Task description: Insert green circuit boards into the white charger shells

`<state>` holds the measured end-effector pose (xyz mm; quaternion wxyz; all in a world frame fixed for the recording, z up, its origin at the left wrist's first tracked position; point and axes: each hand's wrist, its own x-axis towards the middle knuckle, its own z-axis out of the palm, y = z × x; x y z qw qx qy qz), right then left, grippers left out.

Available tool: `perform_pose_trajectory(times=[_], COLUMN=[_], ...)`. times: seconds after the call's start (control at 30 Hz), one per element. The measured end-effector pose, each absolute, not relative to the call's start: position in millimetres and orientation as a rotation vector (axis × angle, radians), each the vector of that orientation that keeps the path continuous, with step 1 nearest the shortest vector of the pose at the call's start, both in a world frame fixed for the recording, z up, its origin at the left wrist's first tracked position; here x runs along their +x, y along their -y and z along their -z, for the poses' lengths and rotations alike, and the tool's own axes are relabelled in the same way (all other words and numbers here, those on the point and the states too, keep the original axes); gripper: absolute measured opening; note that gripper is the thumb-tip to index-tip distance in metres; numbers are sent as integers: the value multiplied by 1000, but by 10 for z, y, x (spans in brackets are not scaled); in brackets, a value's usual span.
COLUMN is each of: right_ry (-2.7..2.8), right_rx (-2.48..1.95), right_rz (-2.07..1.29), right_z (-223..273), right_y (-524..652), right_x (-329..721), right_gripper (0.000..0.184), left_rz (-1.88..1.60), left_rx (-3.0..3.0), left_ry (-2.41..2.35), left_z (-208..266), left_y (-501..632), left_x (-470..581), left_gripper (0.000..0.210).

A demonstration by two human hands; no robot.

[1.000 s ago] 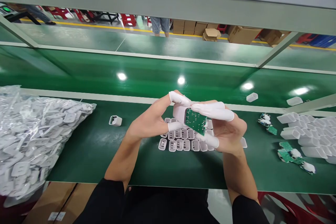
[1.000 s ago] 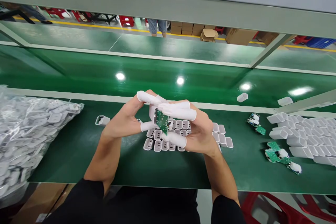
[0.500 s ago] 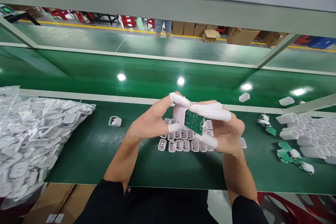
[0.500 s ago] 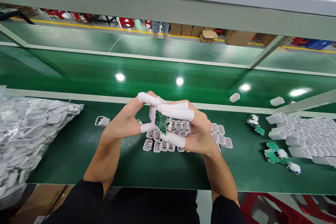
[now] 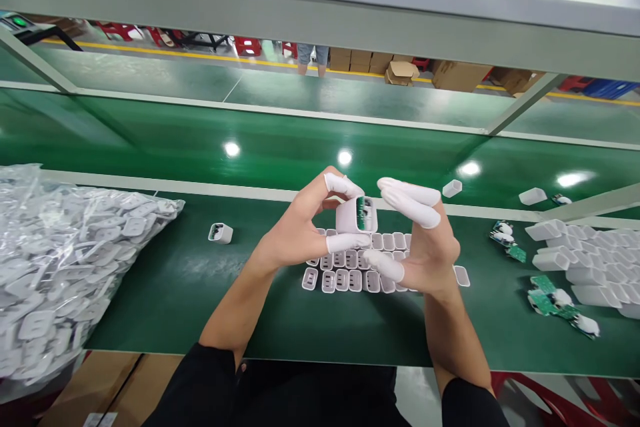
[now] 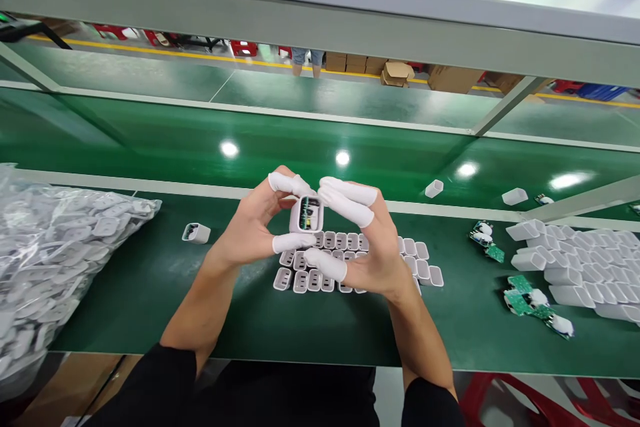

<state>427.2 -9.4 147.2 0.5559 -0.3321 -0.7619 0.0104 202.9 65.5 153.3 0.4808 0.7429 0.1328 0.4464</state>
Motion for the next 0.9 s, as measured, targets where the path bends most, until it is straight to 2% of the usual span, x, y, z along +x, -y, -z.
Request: perform_pose_trajectory(times=[0.17, 0.33, 0.43, 0.5, 0.57, 0.7, 0.9], right_ry=[1942, 1975, 1857, 1701, 1523, 1256, 1143], right_rx=[-874, -989, -952, -919, -874, -809, -866], right_rz=[204, 339, 94, -208, -500, -858, -941], right_z=[-1525, -1505, -1463, -1428, -1391, -1344, -1340], right_y=[170, 154, 94, 43, -8, -86, -124], right_x=[4316, 4286, 4305, 4314, 4300, 4208, 4131], right_gripper=[93, 85, 76, 68, 60, 58, 69], left_rz=[-1184, -1208, -1214, -1218, -1203, -1201, -1146], left_rx=[1620, 1662, 1746, 1829, 1906, 1937, 1874], left_ry=[-469, -546, -473, -425, -425, -404, -455], left_z=[-1475, -1446, -1445, -1448, -1449, -1446, -1448], left_y=[-590, -556, -620, -687, -743, -764, -696], left_x=[2130, 2179, 2108, 2046, 2008, 2044, 2151], left_gripper=[51, 50, 66, 83, 87, 60, 38])
